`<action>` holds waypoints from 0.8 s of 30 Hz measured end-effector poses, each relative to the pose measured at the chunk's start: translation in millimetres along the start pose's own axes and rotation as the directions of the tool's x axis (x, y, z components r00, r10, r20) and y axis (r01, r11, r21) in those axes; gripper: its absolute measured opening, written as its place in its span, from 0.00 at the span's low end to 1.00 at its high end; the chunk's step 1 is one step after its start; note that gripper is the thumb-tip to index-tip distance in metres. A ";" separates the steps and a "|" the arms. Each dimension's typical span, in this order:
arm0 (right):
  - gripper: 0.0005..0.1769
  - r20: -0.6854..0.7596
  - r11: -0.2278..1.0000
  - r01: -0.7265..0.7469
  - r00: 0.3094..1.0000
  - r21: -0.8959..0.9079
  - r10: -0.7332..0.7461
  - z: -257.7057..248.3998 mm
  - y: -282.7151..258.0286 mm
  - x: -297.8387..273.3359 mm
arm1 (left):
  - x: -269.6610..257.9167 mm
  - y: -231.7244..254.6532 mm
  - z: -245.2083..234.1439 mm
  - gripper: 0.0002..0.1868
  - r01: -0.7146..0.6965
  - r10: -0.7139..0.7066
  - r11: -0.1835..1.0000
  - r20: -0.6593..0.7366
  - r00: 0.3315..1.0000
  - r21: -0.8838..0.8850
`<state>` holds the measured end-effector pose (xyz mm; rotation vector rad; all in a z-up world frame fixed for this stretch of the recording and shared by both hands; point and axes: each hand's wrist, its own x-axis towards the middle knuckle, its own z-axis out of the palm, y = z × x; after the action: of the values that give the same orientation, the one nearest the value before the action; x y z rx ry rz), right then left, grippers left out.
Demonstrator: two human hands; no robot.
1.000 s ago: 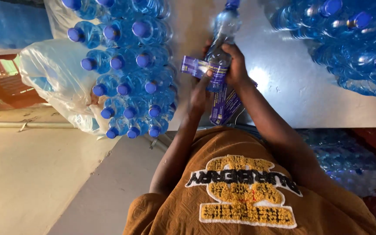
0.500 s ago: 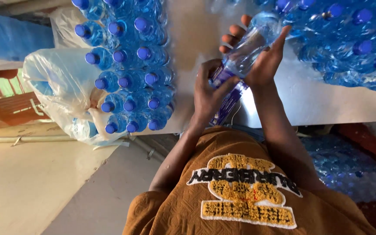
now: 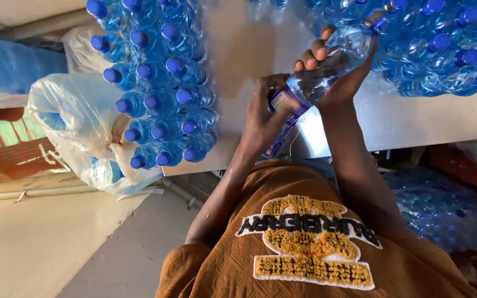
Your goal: Manually applying labels to plastic water bottles and organizing them into a large stack.
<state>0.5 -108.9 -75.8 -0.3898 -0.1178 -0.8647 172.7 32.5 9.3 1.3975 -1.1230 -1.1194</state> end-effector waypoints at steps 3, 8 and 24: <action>0.46 -0.123 0.999 -0.011 0.992 0.051 0.017 27.9 6.6 -1.1 | 3.4 -20.2 0.6 0.38 -0.007 0.008 0.999 -0.040 0.999 0.034; 0.38 -0.322 0.659 -0.225 0.946 -0.717 -0.028 10.4 29.3 10.3 | 24.3 -75.0 -5.7 0.22 -0.076 -0.014 0.956 -0.304 0.953 -0.284; 0.10 -0.245 0.095 -0.252 0.675 -0.963 -0.696 -194.1 150.9 225.9 | 3.0 -269.6 -9.5 0.19 0.260 -0.193 0.926 -0.249 0.949 0.273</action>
<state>250.7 -256.9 -240.1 -1.3585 1.3300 -1.3317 203.8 54.7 -257.8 1.8850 -1.0202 -0.9492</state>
